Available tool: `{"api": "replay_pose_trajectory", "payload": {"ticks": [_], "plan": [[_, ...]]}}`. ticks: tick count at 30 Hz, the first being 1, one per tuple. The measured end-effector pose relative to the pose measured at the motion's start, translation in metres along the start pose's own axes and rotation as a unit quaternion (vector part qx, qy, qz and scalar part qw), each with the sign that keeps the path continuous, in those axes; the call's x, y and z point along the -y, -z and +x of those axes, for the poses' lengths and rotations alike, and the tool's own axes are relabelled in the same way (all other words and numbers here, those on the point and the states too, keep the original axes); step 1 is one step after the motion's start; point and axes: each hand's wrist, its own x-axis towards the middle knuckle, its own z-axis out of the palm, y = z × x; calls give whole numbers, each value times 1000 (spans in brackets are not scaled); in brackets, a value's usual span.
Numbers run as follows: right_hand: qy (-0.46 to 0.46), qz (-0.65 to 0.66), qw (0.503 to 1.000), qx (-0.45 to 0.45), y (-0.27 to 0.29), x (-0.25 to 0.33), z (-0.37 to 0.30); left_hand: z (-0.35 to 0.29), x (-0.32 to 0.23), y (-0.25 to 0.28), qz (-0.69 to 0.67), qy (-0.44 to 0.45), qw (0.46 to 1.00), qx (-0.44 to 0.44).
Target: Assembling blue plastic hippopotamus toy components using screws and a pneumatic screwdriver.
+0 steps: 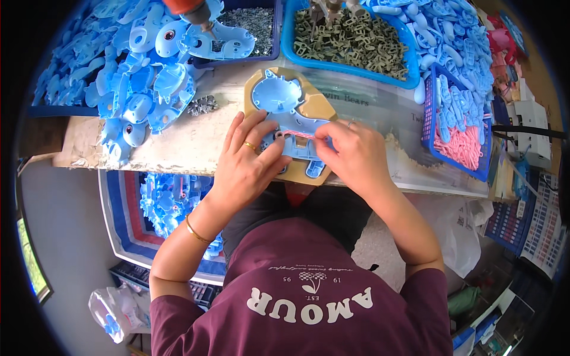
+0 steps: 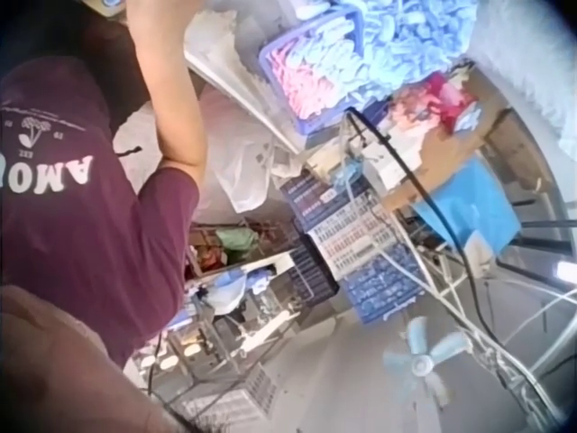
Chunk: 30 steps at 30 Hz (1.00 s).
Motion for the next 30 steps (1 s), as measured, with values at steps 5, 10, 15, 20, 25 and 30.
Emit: {"api": "replay_pose_trajectory", "payload": {"ticks": [5, 10, 15, 20, 25, 30], "plan": [[-17, -7, 1000, 20, 4, 0, 4, 0, 1, 0, 0, 4, 1000, 0], [21, -4, 987, 161, 32, 15, 41, -1, 0, 6, 2, -5, 1000, -4], [204, 191, 940, -196, 30, 91, 158, 12, 3, 20, -9, -20, 999, -47], [180, 265, 940, -113, 28, 119, 252, 35, 34, 35, -12, -9, 995, -99], [10, 380, 924, 47, 70, 115, 217, 66, 82, 50, 92, 31, 988, -121], [70, 261, 961, -65, 65, 75, 184, 150, 118, 6, 203, -51, 976, -60]]}}
